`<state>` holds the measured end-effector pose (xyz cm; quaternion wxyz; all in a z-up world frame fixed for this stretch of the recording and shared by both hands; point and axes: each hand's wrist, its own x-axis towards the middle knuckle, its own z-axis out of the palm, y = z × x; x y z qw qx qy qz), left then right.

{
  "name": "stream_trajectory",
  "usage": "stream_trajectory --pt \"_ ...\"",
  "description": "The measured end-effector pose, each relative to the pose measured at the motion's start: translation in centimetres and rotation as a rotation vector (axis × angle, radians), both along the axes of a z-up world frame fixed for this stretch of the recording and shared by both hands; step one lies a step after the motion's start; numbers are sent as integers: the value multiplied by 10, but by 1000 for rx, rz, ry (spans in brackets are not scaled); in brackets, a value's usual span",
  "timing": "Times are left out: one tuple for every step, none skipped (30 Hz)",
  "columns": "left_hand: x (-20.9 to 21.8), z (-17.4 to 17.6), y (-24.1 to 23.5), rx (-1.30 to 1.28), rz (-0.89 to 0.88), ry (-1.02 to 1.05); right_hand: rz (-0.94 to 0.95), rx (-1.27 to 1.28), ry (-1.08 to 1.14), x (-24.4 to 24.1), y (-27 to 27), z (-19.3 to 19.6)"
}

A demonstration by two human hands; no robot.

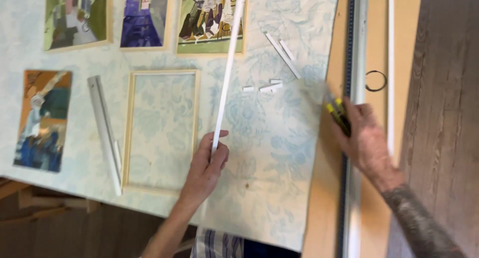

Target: Measuring, cutting, and fitting wooden strips into a frame to create a border, then placing artwork inside.

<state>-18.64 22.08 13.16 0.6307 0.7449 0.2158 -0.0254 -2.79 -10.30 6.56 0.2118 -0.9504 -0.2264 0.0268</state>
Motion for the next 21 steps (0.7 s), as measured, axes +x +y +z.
stream_trajectory --pt "7 -2 11 -55 -74 -81 33 -34 -32 12 5 4" --pt "14 5 18 -59 -72 -97 35 -39 -48 13 10 -1" --pt "19 13 25 -11 -155 -8 58 -130 -134 12 15 -4" --pt "25 23 31 40 -237 78 80 -218 -225 13 19 -7" --pt "29 22 33 40 -234 59 81 -221 -244 14 24 -10" --pt "30 23 35 145 -311 137 84 -328 -221 13 28 -13" --pt "30 24 36 250 -386 216 85 -436 -198 11 33 -14" --pt "21 12 38 256 -370 202 94 -431 -218 3 37 -5" --pt "13 0 39 287 -442 92 103 -346 -359 -4 41 6" --pt "5 -10 39 318 -517 -13 109 -259 -493 -14 43 17" --pt "-1 -18 39 326 -504 -21 117 -253 -507 -19 56 32" --pt "-8 -27 34 323 -613 -144 272 -218 -703 -32 62 48" --pt "-17 -35 28 320 -720 -269 427 -172 -896 -46 67 66" --pt "-24 -24 26 319 -724 -299 421 -190 -919 -60 72 65" --pt "-32 -10 24 286 -798 -228 572 -231 -883 -75 78 67" --pt "-43 5 25 257 -871 -148 720 -267 -837 -90 86 67" --pt "-51 10 30 262 -875 -169 713 -281 -854 -106 82 73" --pt "-59 15 34 264 -927 -224 749 -248 -795 -122 77 81" --pt "-69 20 40 267 -979 -279 784 -215 -734 -138 74 88" --pt "-72 30 62 273 -965 -294 795 -221 -750 -140 49 83" --pt "-75 39 84 219 -704 -243 691 -251 -624 -141 25 78"
